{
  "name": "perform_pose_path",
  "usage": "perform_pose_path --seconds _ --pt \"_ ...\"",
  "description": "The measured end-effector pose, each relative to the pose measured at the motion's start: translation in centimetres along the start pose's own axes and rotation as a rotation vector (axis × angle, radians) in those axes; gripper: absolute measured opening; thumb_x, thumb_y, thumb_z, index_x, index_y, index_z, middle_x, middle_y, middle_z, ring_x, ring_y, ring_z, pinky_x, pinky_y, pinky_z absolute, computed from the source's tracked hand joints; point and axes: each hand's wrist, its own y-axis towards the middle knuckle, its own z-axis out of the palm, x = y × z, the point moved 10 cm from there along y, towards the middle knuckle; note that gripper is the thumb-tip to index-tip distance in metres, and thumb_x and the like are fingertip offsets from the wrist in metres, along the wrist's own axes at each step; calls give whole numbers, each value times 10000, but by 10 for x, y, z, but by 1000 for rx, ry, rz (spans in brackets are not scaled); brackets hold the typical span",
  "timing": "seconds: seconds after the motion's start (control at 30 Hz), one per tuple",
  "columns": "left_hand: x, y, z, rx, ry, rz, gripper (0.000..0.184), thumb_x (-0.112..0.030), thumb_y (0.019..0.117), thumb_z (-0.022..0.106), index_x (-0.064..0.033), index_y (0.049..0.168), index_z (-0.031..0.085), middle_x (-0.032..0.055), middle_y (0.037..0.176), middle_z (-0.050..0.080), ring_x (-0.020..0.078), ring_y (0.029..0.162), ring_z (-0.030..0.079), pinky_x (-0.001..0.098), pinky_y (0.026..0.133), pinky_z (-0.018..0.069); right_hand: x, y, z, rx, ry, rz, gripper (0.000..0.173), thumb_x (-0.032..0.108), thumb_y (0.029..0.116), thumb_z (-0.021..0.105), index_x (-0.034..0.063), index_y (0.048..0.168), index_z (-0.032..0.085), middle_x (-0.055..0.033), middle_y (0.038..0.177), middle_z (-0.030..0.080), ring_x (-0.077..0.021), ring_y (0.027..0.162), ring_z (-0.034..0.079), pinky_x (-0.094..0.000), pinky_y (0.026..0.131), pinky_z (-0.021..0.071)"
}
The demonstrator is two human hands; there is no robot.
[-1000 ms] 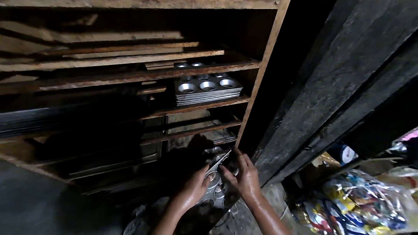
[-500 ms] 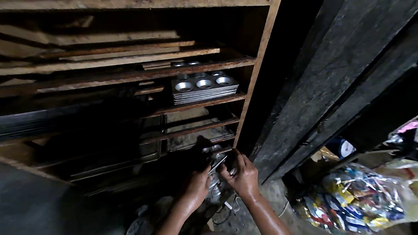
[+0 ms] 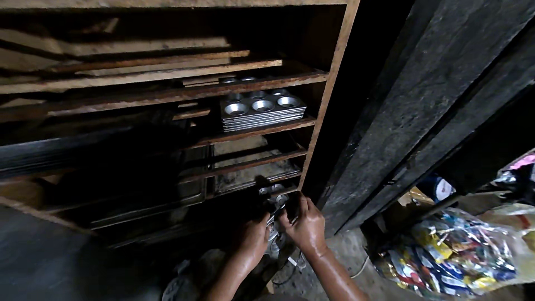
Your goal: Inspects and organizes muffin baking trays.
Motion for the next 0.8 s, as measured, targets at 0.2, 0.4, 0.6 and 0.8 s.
perform_pose_path --seconds 0.2,0.4,0.6,0.8 --pt "0 -7 1 9 24 -42 402 -209 1083 458 -100 1465 518 220 1179 689 391 1122 666 535 977 512 -18 2 15 63 -4 67 195 83 818 690 -20 972 751 -165 835 732 -328 691 735 -485 586 596" --pt "28 -1 1 -15 -181 9 432 -220 1074 486 -32 1462 512 231 1290 642 367 1228 613 532 1071 454 -54 4 12 268 147 259 208 70 962 636 -1 1120 751 -211 1039 741 -402 957 727 -579 856 572" --pt "33 2 4 10 -232 56 444 -229 1074 483 -2 1455 506 235 1309 629 351 1253 598 514 1097 437 -67 -1 12 212 631 356 219 187 983 649 18 856 708 -3 751 651 -9 677 595 -191 657 508" --pt "28 6 5 -36 -234 74 423 -232 1069 496 0 1420 545 226 1289 646 342 1230 618 513 1086 453 -34 -4 20 245 675 237 360 257 935 711 -17 1168 715 -138 1111 726 -168 999 713 -337 902 594"
